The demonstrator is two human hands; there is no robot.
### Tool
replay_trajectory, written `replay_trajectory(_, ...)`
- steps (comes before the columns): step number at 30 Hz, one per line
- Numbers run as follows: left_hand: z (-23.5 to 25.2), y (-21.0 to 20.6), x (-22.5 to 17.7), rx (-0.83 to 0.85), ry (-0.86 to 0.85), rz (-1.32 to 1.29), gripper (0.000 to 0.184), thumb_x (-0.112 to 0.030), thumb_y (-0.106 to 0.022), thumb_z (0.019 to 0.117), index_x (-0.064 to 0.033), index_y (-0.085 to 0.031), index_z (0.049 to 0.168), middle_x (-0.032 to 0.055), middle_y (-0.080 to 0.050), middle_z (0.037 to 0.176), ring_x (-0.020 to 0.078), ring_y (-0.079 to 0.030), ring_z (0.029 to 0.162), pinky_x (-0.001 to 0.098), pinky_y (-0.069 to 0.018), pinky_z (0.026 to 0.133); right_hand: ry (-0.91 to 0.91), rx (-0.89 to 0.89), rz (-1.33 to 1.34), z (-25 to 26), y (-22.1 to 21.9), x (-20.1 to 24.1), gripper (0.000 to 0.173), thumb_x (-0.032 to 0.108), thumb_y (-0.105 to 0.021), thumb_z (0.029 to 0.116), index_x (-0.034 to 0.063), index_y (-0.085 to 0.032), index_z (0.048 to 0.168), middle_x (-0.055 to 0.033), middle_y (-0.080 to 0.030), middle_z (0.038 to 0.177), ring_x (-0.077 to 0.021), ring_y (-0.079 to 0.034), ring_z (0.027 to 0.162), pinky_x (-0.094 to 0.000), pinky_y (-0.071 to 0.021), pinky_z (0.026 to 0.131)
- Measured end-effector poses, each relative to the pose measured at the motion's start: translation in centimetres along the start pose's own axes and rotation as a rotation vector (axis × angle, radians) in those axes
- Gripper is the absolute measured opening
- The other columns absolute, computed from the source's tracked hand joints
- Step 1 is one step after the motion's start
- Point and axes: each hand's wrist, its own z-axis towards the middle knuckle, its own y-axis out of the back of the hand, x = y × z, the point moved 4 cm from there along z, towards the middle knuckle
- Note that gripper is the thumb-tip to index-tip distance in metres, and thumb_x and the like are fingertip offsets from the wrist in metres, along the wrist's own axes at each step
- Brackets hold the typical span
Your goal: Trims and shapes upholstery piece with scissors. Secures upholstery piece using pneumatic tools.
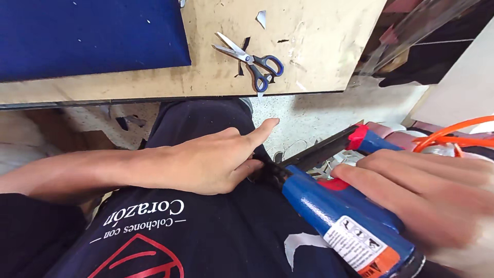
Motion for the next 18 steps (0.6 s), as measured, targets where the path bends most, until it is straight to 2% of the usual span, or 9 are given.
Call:
replay_trajectory(3, 0.0, 0.0, 0.3, 0.021, 0.050, -0.042, 0.066, -0.037, -0.046, 0.1082, -0.0163, -0.018, 0.164, -0.0122, -0.055, 0.065, -0.0043, -0.048, 0.053, 0.0168, -0.0427, 0.048, -0.014, 0.017, 0.048, -0.8, 0.2, -0.6, 0.051, 0.038, -0.047, 0.0973, 0.0086, -0.062, 0.136, -0.0164, -0.066, 0.084, -0.0332, -0.064, 0.069, -0.0483, -0.0484, 0.054)
replay_trajectory(5, 0.0, 0.0, 0.5, 0.030, 0.064, -0.072, 0.063, -0.039, -0.046, 0.1089, -0.0189, -0.021, 0.164, -0.0125, -0.057, 0.067, -0.0051, -0.051, 0.054, 0.0160, -0.0453, 0.050, -0.052, -0.023, 0.061, -1.1, 0.4, -1.4, 0.048, 0.037, -0.046, 0.0995, 0.0095, -0.065, 0.133, -0.0165, -0.068, 0.084, -0.0333, -0.065, 0.070, -0.0498, -0.0493, 0.055)
replay_trajectory(7, 0.0, 0.2, 0.6, 0.008, 0.048, -0.085, 0.052, -0.038, -0.047, 0.1090, -0.0171, -0.040, 0.156, -0.0125, -0.061, 0.069, -0.0063, -0.054, 0.056, 0.0142, -0.0473, 0.052, -0.139, -0.102, 0.046, -1.0, 0.4, -2.9, 0.049, 0.043, -0.048, 0.0990, 0.0058, -0.069, 0.123, -0.0191, -0.068, 0.084, -0.0348, -0.064, 0.069, -0.0521, -0.0469, 0.053)
replay_trajectory(9, -0.1, 0.3, 0.7, -0.025, 0.008, -0.146, 0.039, -0.033, -0.049, 0.1092, -0.0121, -0.061, 0.139, -0.0119, -0.064, 0.069, -0.0074, -0.056, 0.056, 0.0122, -0.0482, 0.051, -0.270, -0.149, 0.008, -0.2, -0.4, -5.0, 0.054, 0.047, -0.056, 0.0922, 0.0053, -0.068, 0.124, -0.0204, -0.070, 0.096, -0.0368, -0.068, 0.077, -0.0562, -0.0498, 0.059)
replay_trajectory(10, -0.2, 0.4, 0.9, -0.017, 0.005, -0.192, 0.034, -0.032, -0.049, 0.1094, -0.0123, -0.066, 0.132, -0.0118, -0.065, 0.069, -0.0074, -0.057, 0.056, 0.0118, -0.0494, 0.051, -0.334, -0.174, -0.013, 0.5, -1.2, -6.4, 0.053, 0.044, -0.059, 0.0886, 0.0063, -0.068, 0.125, -0.0205, -0.071, 0.100, -0.0381, -0.068, 0.080, -0.0582, -0.0498, 0.060)
replay_trajectory(12, -0.3, 0.5, 1.3, 0.004, 0.024, -0.288, 0.029, -0.031, -0.050, 0.1091, -0.0140, -0.069, 0.124, -0.0109, -0.067, 0.070, -0.0051, -0.058, 0.055, 0.0130, -0.0502, 0.049, -0.409, -0.167, -0.029, 2.0, -3.7, -9.8, 0.049, 0.031, -0.060, 0.0889, 0.0099, -0.064, 0.133, -0.0207, -0.071, 0.108, -0.0402, -0.069, 0.090, -0.0611, -0.0519, 0.070)
replay_trajectory(14, -0.5, 0.9, 1.9, -0.001, 0.062, -0.408, 0.027, -0.029, -0.053, 0.1081, -0.0118, -0.070, 0.121, -0.0063, -0.070, 0.072, -0.0004, -0.060, 0.053, 0.0156, -0.0509, 0.047, -0.454, -0.183, -0.019, 3.8, -6.7, -13.7, 0.056, 0.017, -0.058, 0.0884, 0.0115, -0.058, 0.144, -0.0276, -0.067, 0.116, -0.0481, -0.066, 0.104, -0.0658, -0.0504, 0.085)
replay_trajectory(16, -0.5, 1.2, 2.5, -0.042, 0.108, -0.488, 0.026, -0.029, -0.056, 0.1067, -0.0101, -0.071, 0.118, -0.0026, -0.070, 0.071, 0.0035, -0.061, 0.052, 0.0177, -0.0509, 0.045, -0.505, -0.205, -0.037, 5.3, -10.0, -17.7, 0.062, 0.014, -0.058, 0.0916, 0.0179, -0.050, 0.153, -0.0291, -0.063, 0.120, -0.0498, -0.059, 0.115, -0.0646, -0.0469, 0.095)
replay_trajectory(18, -0.5, 1.6, 2.9, -0.101, 0.133, -0.523, 0.027, -0.029, -0.058, 0.1061, -0.0089, -0.071, 0.118, -0.0009, -0.069, 0.072, 0.0052, -0.060, 0.052, 0.0183, -0.0505, 0.046, -0.496, -0.289, -0.064, 6.9, -12.6, -21.3, 0.060, 0.015, -0.058, 0.0956, 0.0195, -0.048, 0.154, -0.0289, -0.062, 0.121, -0.0494, -0.057, 0.118, -0.0629, -0.0438, 0.101)
